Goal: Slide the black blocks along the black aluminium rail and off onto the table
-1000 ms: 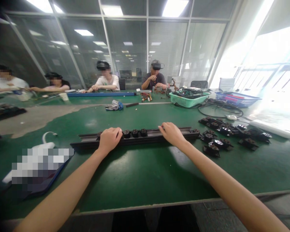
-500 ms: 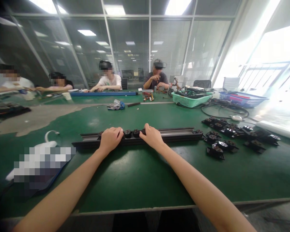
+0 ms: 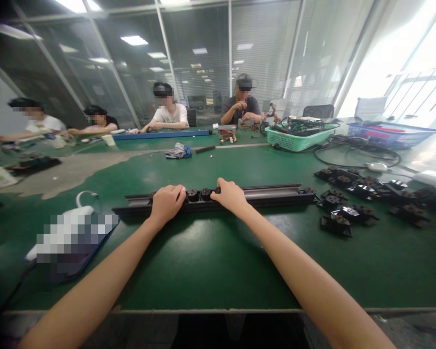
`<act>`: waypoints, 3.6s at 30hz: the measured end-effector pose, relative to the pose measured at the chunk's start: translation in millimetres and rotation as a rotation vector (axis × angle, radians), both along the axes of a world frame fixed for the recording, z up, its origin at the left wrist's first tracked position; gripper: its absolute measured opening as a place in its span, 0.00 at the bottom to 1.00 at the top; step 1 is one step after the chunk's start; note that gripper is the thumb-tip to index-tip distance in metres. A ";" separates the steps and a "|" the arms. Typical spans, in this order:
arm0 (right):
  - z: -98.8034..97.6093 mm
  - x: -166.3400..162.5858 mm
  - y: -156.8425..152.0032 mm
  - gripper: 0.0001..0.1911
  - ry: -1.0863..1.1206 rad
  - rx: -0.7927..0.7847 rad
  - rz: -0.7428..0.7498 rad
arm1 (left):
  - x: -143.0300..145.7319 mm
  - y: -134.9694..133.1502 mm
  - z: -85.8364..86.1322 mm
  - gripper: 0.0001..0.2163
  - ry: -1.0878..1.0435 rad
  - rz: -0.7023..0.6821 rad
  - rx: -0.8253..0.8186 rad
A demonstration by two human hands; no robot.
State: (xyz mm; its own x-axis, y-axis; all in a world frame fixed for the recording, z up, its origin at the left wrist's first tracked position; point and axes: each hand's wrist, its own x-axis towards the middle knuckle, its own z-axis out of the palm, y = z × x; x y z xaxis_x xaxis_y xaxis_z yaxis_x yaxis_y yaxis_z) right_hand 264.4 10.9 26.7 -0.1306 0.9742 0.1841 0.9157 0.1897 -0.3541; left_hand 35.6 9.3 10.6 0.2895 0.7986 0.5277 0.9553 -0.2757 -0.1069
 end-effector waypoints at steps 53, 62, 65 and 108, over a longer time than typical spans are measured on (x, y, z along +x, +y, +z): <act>-0.3 8.9 -9.3 0.12 -0.074 0.050 -0.043 | -0.8 0.5 -1.0 0.19 0.004 -0.005 0.005; 2.5 14.5 -6.4 0.12 -0.076 0.036 -0.058 | -1.2 0.7 -1.4 0.19 0.006 0.004 0.001; 1.9 16.6 -5.7 0.12 -0.075 0.043 -0.056 | -1.2 0.6 -1.2 0.19 0.004 0.000 0.002; 7.6 24.0 -13.0 0.16 -0.229 0.026 -0.163 | -2.4 2.6 -3.0 0.18 0.007 -0.019 0.033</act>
